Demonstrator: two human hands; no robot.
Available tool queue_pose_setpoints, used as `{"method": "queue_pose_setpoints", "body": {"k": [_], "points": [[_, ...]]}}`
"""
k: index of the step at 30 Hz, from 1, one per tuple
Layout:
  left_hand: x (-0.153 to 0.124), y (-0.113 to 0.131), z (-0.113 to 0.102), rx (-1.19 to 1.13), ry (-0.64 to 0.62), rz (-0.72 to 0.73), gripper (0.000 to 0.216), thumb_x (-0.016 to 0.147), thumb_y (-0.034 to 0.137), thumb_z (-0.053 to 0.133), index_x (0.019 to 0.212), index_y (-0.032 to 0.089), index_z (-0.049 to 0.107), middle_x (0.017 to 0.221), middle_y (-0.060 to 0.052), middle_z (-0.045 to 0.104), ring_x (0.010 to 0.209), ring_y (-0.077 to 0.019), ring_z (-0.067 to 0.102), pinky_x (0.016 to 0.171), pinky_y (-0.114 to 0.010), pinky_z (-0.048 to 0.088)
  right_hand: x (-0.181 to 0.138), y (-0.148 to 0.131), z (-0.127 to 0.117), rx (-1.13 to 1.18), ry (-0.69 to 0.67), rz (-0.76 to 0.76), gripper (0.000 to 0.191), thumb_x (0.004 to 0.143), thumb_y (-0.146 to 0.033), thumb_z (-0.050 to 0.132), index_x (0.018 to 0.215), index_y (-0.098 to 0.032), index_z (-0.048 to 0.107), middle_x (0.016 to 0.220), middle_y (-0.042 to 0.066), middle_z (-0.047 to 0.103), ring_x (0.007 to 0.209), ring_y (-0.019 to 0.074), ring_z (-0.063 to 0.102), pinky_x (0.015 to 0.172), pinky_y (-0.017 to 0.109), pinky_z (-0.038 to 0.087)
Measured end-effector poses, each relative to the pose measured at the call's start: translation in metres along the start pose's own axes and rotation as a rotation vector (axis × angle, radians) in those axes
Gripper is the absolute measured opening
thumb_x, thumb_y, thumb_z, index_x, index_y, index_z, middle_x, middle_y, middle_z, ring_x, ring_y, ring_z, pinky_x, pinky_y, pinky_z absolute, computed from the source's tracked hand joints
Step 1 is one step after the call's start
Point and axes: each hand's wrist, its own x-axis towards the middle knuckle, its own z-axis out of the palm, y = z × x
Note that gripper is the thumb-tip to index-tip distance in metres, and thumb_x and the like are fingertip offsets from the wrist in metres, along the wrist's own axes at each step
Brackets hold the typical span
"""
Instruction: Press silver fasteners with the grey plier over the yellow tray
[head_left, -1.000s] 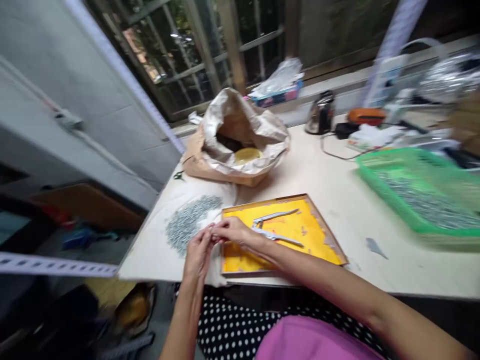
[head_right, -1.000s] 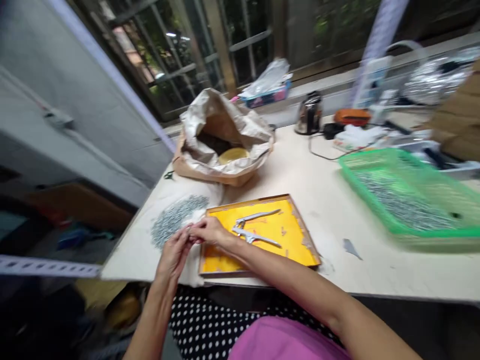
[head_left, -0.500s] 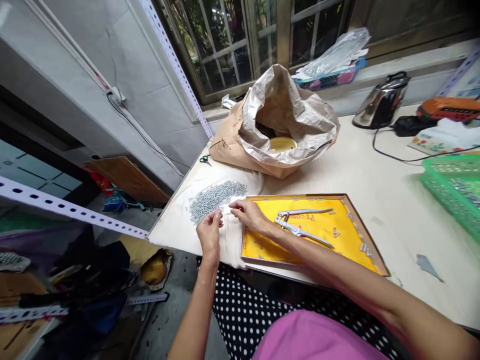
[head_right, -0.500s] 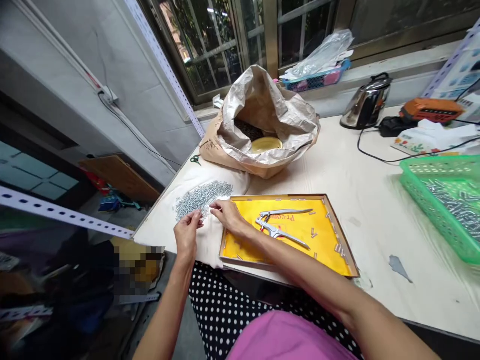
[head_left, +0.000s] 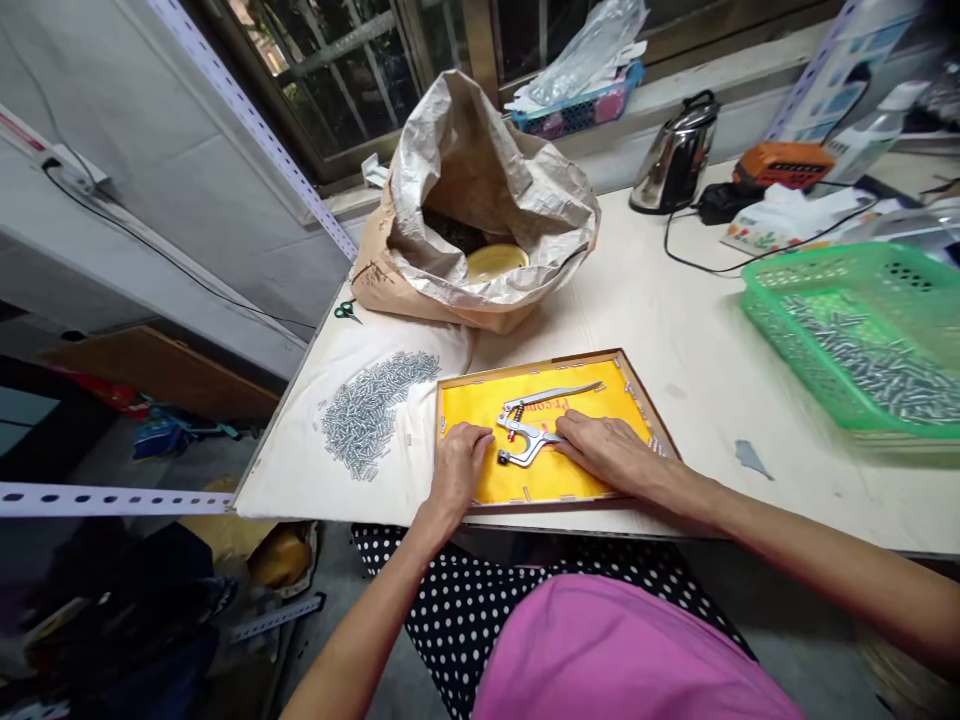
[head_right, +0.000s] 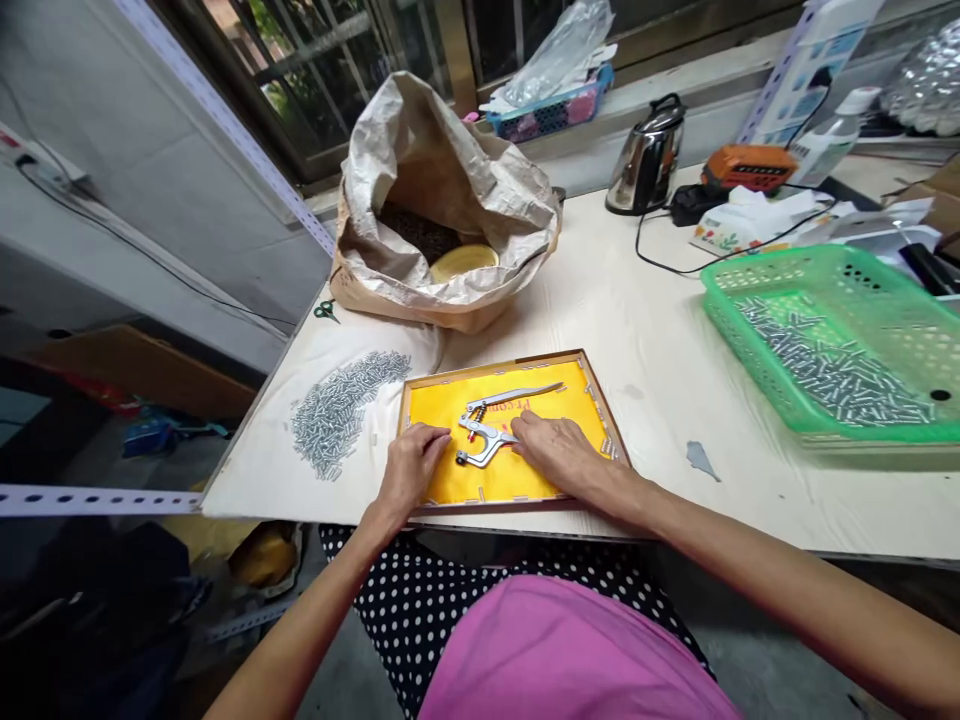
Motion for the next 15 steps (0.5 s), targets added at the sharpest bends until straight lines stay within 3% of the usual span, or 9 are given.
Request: {"method": "queue_pose_setpoints", "body": {"k": [4, 8, 12, 15], "points": [[0.008, -0.007, 0.009, 0.174, -0.059, 0.012, 0.012, 0.087, 0.014, 0.065, 0.079, 0.018, 0.073, 0.082, -0.007, 0.07, 0.083, -0.0221, 0.065, 0.081, -0.034, 0.05, 0.002, 0.006, 0.0, 0.034, 0.013, -0.04, 0.027, 0.104, -0.026, 0.036, 0.106, -0.015, 0.061, 0.109, 0.011, 0.067, 0.09, 0.0222, 0.064, 0.065, 0.031, 0.035], [0.008, -0.011, 0.007, 0.021, -0.016, -0.034, 0.014, 0.083, 0.015, 0.067, 0.073, 0.021, 0.074, 0.077, -0.007, 0.066, 0.08, -0.0223, 0.065, 0.08, -0.033, 0.049, 0.007, 0.012, 0.01, 0.042, 0.076, -0.094, 0.024, 0.101, -0.019, 0.038, 0.104, -0.016, 0.061, 0.103, 0.01, 0.068, 0.085, 0.0215, 0.063, 0.06, 0.032, 0.03], [0.008, -0.005, 0.002, -0.309, -0.031, -0.308, 0.007, 0.073, 0.025, 0.077, 0.071, 0.019, 0.075, 0.068, -0.005, 0.068, 0.063, -0.0182, 0.061, 0.065, -0.029, 0.049, 0.007, 0.018, 0.024, 0.048, 0.171, -0.199, 0.023, 0.099, -0.015, 0.038, 0.104, -0.018, 0.06, 0.1, 0.009, 0.067, 0.079, 0.0197, 0.061, 0.058, 0.031, 0.027], [0.006, 0.003, 0.002, -0.553, -0.065, -0.507, 0.029, 0.066, 0.04, 0.083, 0.076, 0.014, 0.075, 0.057, -0.002, 0.064, 0.05, -0.0131, 0.053, 0.053, -0.025, 0.043, 0.003, 0.018, 0.026, 0.029, 0.212, -0.279, 0.023, 0.1, -0.013, 0.038, 0.107, -0.017, 0.059, 0.103, 0.009, 0.066, 0.08, 0.0191, 0.06, 0.059, 0.03, 0.028]]}}
